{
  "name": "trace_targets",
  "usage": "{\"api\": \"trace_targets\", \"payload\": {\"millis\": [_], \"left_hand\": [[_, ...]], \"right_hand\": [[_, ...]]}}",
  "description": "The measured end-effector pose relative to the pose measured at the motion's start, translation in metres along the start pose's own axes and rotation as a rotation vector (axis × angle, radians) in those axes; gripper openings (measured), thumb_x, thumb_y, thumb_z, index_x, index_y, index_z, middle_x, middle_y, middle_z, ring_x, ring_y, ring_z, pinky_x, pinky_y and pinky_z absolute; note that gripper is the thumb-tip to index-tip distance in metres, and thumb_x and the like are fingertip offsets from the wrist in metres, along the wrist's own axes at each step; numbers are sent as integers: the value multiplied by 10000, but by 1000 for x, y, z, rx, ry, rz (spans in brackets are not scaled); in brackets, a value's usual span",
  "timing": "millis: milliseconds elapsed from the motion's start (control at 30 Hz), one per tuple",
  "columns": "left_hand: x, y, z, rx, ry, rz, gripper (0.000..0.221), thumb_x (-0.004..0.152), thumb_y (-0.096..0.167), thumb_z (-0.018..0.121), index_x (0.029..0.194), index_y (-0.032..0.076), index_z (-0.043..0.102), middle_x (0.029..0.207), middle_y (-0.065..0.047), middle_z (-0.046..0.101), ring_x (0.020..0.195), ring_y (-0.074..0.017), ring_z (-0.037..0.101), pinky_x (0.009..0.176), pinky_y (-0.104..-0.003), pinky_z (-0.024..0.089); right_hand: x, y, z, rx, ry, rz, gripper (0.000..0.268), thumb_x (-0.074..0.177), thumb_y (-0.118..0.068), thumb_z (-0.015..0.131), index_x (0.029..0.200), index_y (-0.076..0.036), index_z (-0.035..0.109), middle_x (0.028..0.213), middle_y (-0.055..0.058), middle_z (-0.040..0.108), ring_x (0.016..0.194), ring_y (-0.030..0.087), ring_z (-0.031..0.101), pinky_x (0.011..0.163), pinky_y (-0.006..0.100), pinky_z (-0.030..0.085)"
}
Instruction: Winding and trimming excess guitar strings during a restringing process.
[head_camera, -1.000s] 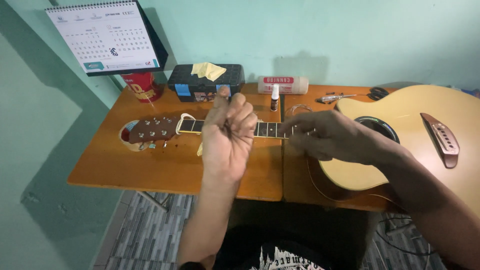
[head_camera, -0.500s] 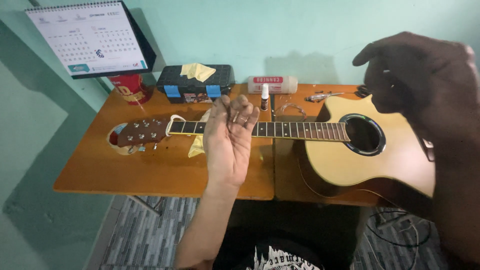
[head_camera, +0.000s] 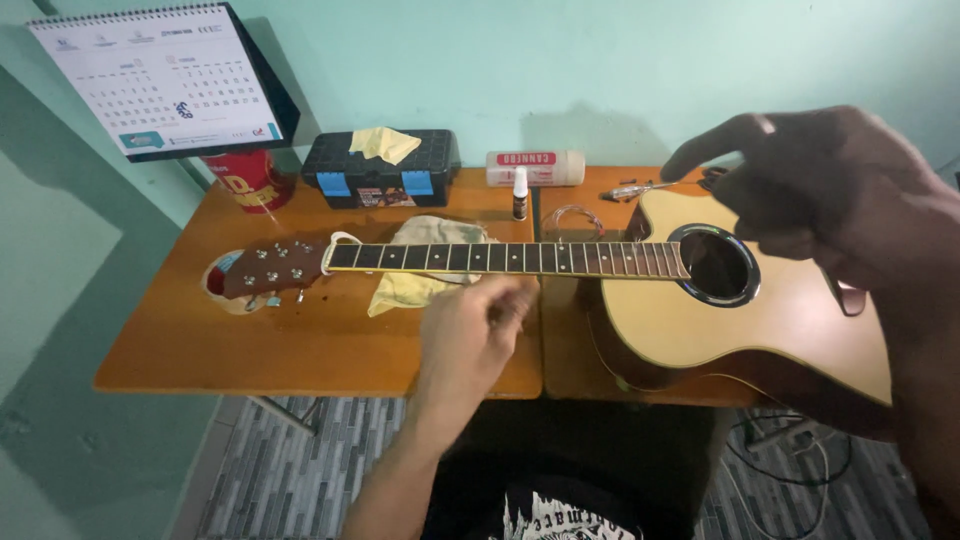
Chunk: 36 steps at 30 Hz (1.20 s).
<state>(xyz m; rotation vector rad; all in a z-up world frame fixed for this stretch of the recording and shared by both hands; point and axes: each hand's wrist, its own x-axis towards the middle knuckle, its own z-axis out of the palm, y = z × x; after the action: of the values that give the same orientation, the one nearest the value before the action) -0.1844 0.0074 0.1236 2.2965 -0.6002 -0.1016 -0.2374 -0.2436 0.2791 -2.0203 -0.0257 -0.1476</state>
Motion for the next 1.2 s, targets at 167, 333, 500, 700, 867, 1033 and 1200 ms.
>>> {"api": "trace_targets", "payload": {"millis": [167,333,500,700,867,1033,1200], "left_hand": [[-2,38,-29,-195,429,681,643,961,-28,798,1490,138,472,1318,-70,682,1155,-213,651,1063,-372,528],[36,42,-6,-518,-247,493,600,944,351,568,1497,171,424,1171,-190,765,784,-158,551,704,-256,453],[23,56,-8,-1065,-435,490,376,997,174,680,1354,70,625,1231,-165,745,1070,-303,782,964,-372,679],[21,61,-5,-1181,-458,451,334,969,46,703,1297,28,644,1102,-200,753,990,-305,762,920,-419,691],[15,72,-2,-1124,-378,425,273,870,43,793,1120,118,712,971,-56,711,935,-188,760,909,-314,688],[20,72,-4,-1246,-267,398,161,934,9,720,1087,-5,670,968,-144,694,814,-335,774,746,-382,703],[33,67,-3,-1040,-42,361,103,915,78,748,995,56,687,965,-52,733,706,-210,771,602,-253,622]], "right_hand": [[-2,5,3,-160,-124,-13,287,974,-77,532,1010,20,800,563,78,265,508,195,254,564,365,384],[0,32,-6,169,-80,-95,479,1026,-359,511,1076,93,664,593,44,262,458,125,216,321,245,149],[-1,51,-19,344,28,-60,276,1077,-234,543,1041,34,601,563,-4,212,481,78,211,374,162,220],[-2,69,-28,334,-16,-198,393,1057,-301,541,1138,80,594,643,59,318,502,106,273,412,192,177],[-4,64,-27,384,-8,-170,346,1085,-273,530,1112,66,599,706,29,376,526,80,255,426,189,178],[-8,64,-31,276,58,-122,338,1097,-251,502,1140,68,603,737,65,428,509,87,261,304,226,284],[-10,60,-35,75,94,39,380,1098,-185,484,1202,129,673,693,200,439,448,191,274,218,399,423]]}}
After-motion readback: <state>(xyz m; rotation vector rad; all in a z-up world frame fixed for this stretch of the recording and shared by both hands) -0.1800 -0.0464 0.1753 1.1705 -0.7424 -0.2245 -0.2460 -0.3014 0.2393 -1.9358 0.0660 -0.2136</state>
